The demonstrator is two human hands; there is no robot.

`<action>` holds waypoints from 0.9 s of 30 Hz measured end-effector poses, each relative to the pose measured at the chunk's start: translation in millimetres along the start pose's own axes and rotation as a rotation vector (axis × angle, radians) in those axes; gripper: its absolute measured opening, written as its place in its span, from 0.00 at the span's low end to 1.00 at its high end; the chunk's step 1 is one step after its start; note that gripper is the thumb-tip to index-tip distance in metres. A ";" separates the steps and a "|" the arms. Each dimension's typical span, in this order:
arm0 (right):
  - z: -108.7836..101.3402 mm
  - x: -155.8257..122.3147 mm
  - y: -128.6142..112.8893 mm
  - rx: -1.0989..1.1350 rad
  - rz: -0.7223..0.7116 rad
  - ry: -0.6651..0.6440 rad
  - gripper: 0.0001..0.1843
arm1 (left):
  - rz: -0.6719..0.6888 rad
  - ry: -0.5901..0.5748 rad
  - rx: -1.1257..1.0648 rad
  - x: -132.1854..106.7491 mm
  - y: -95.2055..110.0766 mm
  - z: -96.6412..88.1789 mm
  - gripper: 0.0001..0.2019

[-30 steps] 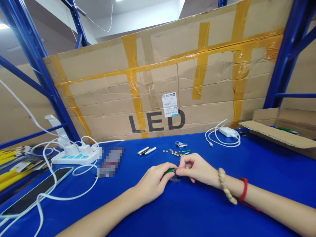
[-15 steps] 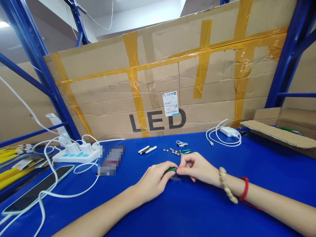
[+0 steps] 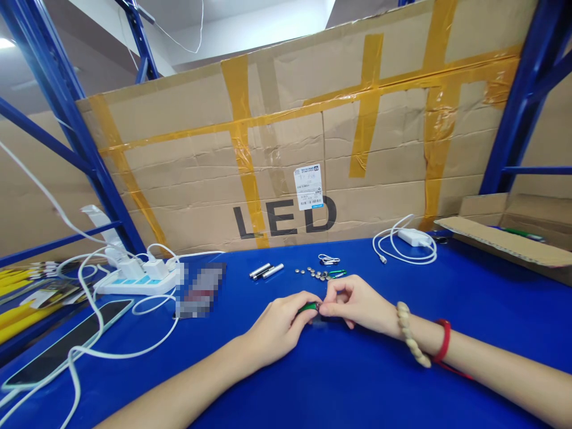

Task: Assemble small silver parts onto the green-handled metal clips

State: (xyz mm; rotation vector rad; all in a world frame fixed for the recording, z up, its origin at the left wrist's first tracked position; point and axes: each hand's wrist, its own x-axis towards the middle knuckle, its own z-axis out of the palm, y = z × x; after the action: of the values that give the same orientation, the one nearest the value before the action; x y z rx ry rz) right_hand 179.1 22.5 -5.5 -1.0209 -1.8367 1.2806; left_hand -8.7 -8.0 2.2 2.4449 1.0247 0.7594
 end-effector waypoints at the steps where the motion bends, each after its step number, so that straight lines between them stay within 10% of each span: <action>1: 0.1 0.3 0.2 -0.003 0.000 0.000 0.21 | 0.002 -0.001 -0.003 0.0 0.1 0.0 0.10; 27: -0.4 1.8 -1.4 -0.018 0.003 -0.008 0.22 | -0.001 -0.007 0.010 -0.1 0.0 -0.1 0.09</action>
State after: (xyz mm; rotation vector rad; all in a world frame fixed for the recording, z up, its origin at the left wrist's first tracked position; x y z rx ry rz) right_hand 178.3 24.0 -4.0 -1.0302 -1.8570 1.2740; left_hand -8.8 -8.1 2.3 2.4531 1.0298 0.7470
